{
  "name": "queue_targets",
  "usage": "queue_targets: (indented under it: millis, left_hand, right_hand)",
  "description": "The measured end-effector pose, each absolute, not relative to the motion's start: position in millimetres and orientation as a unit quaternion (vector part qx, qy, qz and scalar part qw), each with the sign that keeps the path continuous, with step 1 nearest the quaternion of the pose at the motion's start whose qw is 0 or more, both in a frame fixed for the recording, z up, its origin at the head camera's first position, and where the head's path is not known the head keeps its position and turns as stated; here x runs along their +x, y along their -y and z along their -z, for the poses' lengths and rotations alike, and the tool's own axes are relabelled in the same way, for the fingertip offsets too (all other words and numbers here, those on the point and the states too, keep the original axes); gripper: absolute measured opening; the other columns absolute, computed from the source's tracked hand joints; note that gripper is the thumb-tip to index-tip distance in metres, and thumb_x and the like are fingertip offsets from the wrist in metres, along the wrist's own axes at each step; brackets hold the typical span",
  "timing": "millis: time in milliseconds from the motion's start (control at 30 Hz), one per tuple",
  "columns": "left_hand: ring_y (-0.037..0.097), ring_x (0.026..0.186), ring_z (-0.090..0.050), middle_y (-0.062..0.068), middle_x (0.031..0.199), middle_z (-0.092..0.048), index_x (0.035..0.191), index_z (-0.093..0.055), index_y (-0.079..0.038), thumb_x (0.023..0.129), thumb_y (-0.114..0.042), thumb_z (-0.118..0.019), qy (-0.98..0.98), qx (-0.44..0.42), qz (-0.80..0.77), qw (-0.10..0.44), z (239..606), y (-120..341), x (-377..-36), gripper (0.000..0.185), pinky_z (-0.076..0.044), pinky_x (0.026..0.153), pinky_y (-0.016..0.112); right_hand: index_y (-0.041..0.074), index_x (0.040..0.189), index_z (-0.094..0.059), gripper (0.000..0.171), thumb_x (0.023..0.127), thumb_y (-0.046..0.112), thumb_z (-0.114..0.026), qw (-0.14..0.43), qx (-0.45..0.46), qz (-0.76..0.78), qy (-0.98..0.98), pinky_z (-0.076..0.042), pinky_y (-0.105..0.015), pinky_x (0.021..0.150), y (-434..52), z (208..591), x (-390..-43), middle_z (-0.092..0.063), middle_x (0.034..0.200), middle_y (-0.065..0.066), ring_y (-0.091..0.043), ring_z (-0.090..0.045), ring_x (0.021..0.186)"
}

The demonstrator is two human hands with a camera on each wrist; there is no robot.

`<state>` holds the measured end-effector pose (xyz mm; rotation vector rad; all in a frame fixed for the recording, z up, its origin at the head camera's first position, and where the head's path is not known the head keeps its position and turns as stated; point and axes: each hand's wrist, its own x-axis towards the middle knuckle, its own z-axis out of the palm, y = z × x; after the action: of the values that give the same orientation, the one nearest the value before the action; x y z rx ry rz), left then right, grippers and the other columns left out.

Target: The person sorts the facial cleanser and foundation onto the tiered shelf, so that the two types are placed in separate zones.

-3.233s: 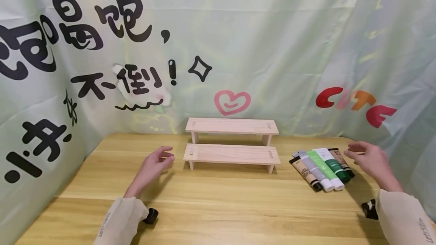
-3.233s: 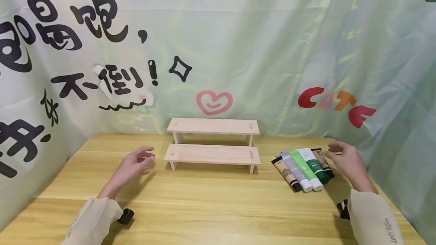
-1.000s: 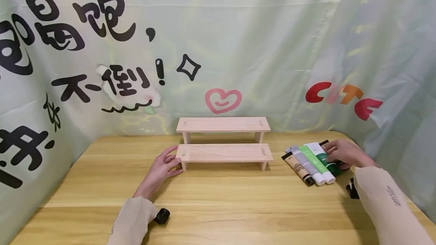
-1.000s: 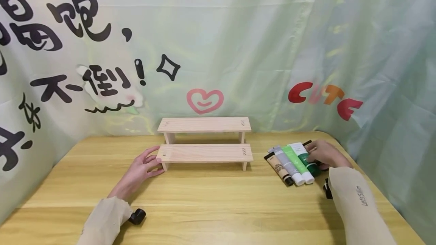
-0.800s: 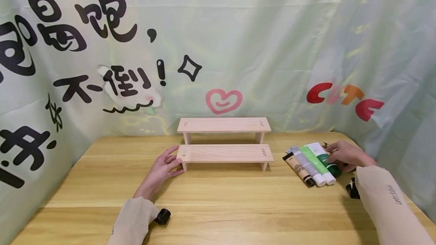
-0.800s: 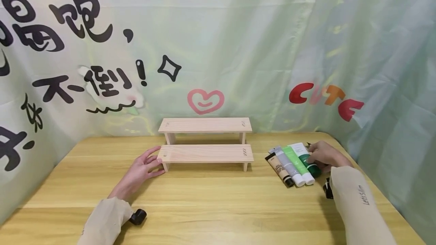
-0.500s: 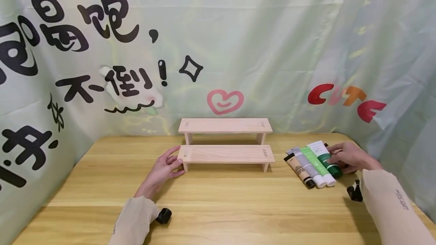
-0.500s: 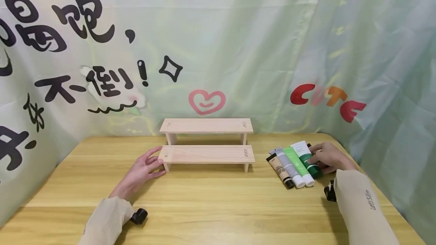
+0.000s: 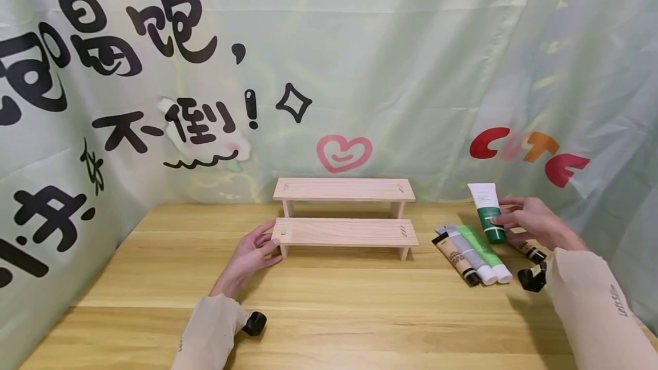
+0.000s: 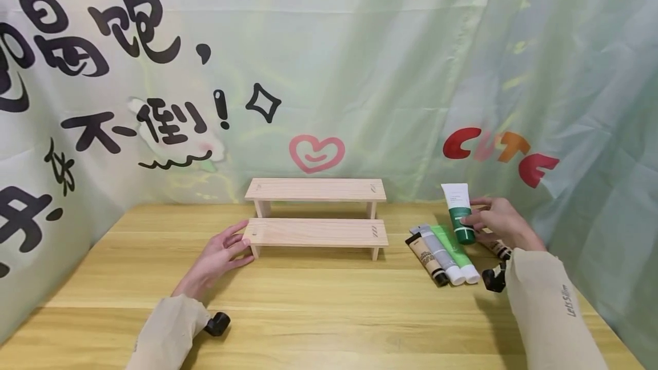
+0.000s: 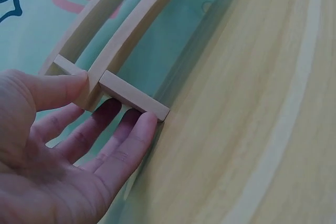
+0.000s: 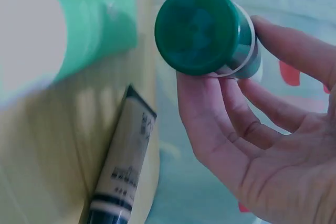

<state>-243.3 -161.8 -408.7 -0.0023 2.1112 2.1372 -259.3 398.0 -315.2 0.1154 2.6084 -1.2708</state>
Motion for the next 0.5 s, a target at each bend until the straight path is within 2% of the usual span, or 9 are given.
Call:
queue_targets:
  millis: [267, 500]
  left_hand:
    - [0.042, 0.122, -0.054, 0.032, 0.147, -0.042, 0.157, -0.033, 0.0, 0.106, 0.003, -0.048, -0.701, 0.003, -0.71, 0.066, 408, 160, -240, 0.053, -0.056, 0.093, 0.046]
    - [0.04, 0.123, -0.054, 0.03, 0.149, -0.042, 0.157, -0.032, -0.002, 0.106, 0.003, -0.048, -0.698, 0.003, -0.713, 0.065, 411, 162, -242, 0.054, -0.056, 0.093, 0.044]
  right_hand:
    - [-0.017, 0.152, -0.011, 0.078, 0.103, 0.02, -0.059, 0.11, 0.024, 0.461, -0.88, -0.06, -0.04, 0.084, -389, 312, -261, -0.039, 0.133, -0.037, -0.023, -0.062, 0.093]
    - [-0.015, 0.154, -0.011, 0.077, 0.104, 0.019, -0.059, 0.106, 0.006, 0.488, -0.867, -0.06, -0.042, 0.084, -374, 304, -265, -0.035, 0.14, -0.038, -0.021, -0.065, 0.093]
